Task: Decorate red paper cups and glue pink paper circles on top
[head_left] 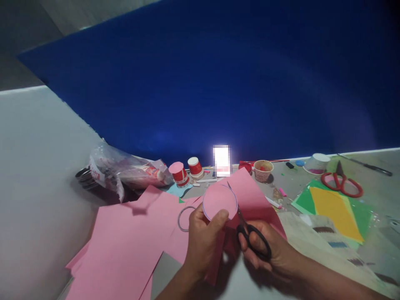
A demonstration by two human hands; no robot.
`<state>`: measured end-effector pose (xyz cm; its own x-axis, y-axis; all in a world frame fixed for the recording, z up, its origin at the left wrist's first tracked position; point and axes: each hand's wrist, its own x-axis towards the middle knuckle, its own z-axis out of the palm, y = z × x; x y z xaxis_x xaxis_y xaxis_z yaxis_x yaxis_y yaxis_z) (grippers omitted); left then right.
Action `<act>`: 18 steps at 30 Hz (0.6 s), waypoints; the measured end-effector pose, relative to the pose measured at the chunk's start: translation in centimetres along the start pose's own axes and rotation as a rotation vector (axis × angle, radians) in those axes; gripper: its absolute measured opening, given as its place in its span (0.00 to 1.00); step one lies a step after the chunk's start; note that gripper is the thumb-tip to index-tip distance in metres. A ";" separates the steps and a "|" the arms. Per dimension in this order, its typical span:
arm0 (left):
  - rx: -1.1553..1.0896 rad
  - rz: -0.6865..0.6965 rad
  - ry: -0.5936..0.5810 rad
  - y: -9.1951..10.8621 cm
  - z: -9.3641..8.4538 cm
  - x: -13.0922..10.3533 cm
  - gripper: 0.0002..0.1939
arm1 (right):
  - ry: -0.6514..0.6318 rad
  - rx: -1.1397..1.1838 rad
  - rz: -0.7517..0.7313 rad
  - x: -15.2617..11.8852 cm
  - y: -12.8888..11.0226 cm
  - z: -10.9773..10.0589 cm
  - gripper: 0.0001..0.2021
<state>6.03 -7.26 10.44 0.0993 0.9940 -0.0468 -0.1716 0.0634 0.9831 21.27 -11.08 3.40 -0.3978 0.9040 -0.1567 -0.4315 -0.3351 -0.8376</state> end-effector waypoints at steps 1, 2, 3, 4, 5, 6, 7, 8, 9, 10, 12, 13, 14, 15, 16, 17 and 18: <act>0.064 0.026 0.041 0.1 0.3 0.1 0.19 | 0.001 0.005 0.003 0.0 0.1 0.1 0.37; 0.120 0.043 0.069 0.1 0.4 0.3 0.17 | 0.001 0.008 0.005 -0.1 0.1 0.1 0.37; 0.162 0.054 0.081 0.2 0.4 0.5 0.16 | -0.004 0.008 0.008 -0.1 0.1 0.2 0.38; 0.189 0.061 0.080 0.3 0.3 0.6 0.16 | -0.008 0.007 0.008 -0.2 0.1 0.2 0.38; 0.201 0.063 0.073 0.4 0.1 0.8 0.15 | -0.013 0.003 0.008 -0.2 0.0 0.3 0.38; 0.206 0.062 0.060 0.4 -0.2 1.0 0.15 | -0.018 -0.002 0.007 -0.3 0.0 0.3 0.38; 0.208 0.056 0.046 0.4 -0.5 1.1 0.15 | -0.025 -0.012 0.008 -0.3 0.0 0.3 0.37; 0.212 0.045 0.030 0.5 -0.8 1.2 0.16 | -0.028 -0.021 0.010 -0.4 -0.1 0.3 0.37; 0.220 0.031 0.014 0.6 -1.0 1.4 0.16 | -0.024 -0.027 0.014 -0.5 -0.1 0.3 0.37; 0.227 0.015 -0.001 0.7 -1.3 1.5 0.16 | -0.016 -0.029 0.017 -0.5 -0.1 0.3 0.37; 0.226 -0.023 -0.036 1.0 -1.6 1.6 0.16 | -0.003 -0.031 0.026 -0.7 -0.2 0.2 0.36; 0.208 -0.042 -0.053 1.2 -1.6 1.7 0.15 | 0.002 -0.033 0.025 -0.7 -0.3 0.2 0.36; 0.183 -0.060 -0.071 1.4 -1.7 1.8 0.15 | 0.003 -0.036 0.022 -0.7 -0.4 0.2 0.36; 0.158 -0.076 -0.089 1.5 -1.7 1.9 0.14 | 0.002 -0.043 0.022 -0.7 -0.5 0.2 0.36; 0.141 -0.088 -0.109 1.5 -1.7 2.0 0.14 | 0.005 -0.051 0.026 -0.8 -0.7 0.2 0.36; 0.129 -0.095 -0.125 1.5 -1.8 2.1 0.14 | 0.011 -0.058 0.032 -0.7 -0.8 0.1 0.36; 0.123 -0.097 -0.137 1.5 -1.8 2.2 0.14 | 0.019 -0.064 0.040 -0.7 -0.9 0.1 0.37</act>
<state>4.23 -4.86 11.51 0.2432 0.9618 -0.1261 -0.0350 0.1386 0.9897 21.89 -11.47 4.30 -0.3980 0.8953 -0.2001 -0.3623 -0.3538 -0.8623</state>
